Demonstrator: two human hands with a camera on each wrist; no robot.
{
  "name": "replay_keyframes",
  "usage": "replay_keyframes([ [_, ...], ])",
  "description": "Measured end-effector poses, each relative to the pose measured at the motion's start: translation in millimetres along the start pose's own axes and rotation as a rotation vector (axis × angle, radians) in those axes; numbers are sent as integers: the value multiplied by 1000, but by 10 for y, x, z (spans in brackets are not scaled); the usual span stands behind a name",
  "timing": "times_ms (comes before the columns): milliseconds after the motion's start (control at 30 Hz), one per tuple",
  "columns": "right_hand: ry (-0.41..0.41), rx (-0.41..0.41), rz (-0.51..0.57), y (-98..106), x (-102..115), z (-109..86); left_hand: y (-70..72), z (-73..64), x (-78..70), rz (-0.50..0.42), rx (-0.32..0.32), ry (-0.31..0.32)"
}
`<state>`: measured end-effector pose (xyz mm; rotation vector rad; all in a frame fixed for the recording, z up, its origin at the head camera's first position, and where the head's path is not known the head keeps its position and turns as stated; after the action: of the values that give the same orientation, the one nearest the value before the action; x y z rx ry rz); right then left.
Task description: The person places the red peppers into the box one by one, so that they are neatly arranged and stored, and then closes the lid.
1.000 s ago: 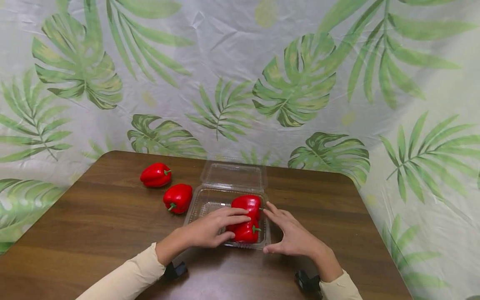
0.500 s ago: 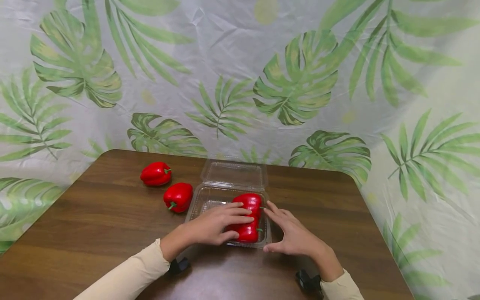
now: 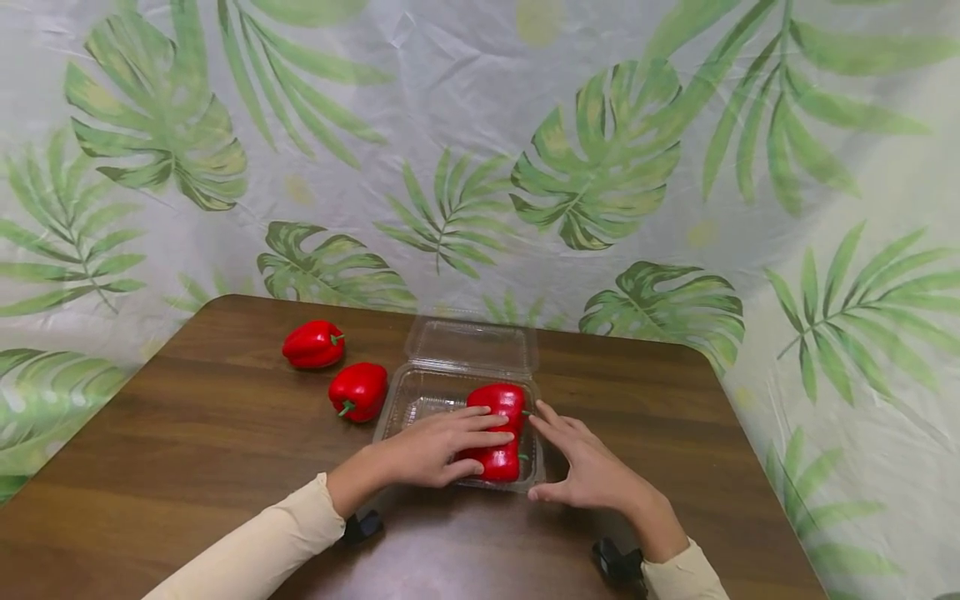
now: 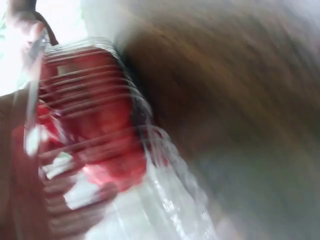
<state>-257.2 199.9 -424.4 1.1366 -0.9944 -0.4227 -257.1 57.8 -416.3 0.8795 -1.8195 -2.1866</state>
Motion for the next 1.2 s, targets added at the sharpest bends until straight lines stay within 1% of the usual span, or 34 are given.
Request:
replay_keyframes([
  [133, 4, -3, -3, -2, 2, -4, -26, -11, -18, 22, 4, 9],
  [300, 14, -9, -25, 42, 23, 23, 10, -35, -36, 17, -32, -2],
  [433, 8, -1, -24, 47, 29, 37, 26, -53, -37, -13, -47, 0],
  [567, 12, 0, -28, 45, 36, 31, 79, -69, -55, -49, -64, -14],
  [667, 17, -7, -42, 51, 39, 17, 135, -76, -73, -37, -83, -31],
  [800, 21, -10, -49, 56, 39, 16, 185, -96, -68, -41, -97, -36],
  [900, 21, -5, -45, 53, 37, 24, 202, -117, -48, -72, -104, -31],
  [1000, 18, 0, -42, 50, 35, 30, 251, -148, -13, -101, -136, -20],
  [1200, 20, 5, -48, 51, 41, 27, 426, -277, 118, -119, -196, 12],
])
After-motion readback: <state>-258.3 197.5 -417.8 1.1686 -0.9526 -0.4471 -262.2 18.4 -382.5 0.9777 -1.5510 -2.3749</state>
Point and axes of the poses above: each hand's wrist, its own z-axis towards the middle knuckle, its own y-axis out of the back of the hand, x = y × z, the point moved 10 cm from there along z, towards the middle knuckle, and after that the axes turned 5 degrees about -z, right-handed, at the moved point
